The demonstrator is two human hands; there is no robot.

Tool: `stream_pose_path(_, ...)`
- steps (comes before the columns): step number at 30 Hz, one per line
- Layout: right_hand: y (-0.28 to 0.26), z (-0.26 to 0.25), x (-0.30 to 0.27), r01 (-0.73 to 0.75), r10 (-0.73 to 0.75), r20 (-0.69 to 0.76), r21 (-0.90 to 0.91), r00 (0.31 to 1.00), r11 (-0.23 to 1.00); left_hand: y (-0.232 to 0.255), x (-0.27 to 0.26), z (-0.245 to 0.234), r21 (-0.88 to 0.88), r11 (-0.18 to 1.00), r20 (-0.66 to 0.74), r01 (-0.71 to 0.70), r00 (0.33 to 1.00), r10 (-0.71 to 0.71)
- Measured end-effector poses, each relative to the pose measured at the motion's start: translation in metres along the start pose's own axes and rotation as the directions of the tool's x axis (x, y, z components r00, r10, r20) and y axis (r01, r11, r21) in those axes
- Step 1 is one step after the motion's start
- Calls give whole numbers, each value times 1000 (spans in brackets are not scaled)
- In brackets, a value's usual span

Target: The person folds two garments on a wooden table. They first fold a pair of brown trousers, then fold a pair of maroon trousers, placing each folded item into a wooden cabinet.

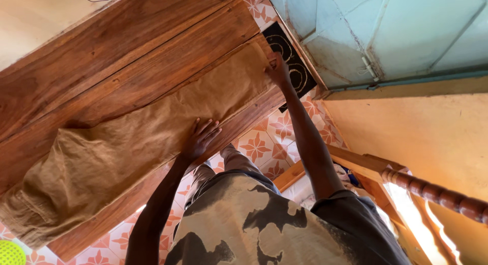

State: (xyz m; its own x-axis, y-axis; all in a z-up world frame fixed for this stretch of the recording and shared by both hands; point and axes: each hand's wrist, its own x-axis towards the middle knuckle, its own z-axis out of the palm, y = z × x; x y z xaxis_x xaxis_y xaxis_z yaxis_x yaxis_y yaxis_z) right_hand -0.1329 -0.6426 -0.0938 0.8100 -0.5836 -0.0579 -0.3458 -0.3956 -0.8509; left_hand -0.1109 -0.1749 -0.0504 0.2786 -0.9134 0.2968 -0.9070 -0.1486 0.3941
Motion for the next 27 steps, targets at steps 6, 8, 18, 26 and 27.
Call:
stream_pose_path(6, -5, -15, 1, 100, -136, 215, 169, 967, 981, 2, 3, 3, -10, 998, 43, 59, 997, -59)
stream_pose_path(8, -14, -19, -1, 181, -193, 248, 70, 949, 981, 2, 4, 1, -10, 998, 58, 59, 997, -58)
stream_pose_path(18, -66, 2, -44, 230, -238, 8, -290, 971, 929, 12, 1, -10, 19, 999, 64, 26, 998, -28)
stream_pose_path(26, -96, 81, -80, 118, -350, -209, -685, 913, 718, 18, 3, -15, -245, 960, -99, 137, 981, -165)
stream_pose_path(27, -104, 93, -87, 163, -348, -158, -660, 924, 733, 19, -2, -18, -241, 953, -113, 181, 970, -213)
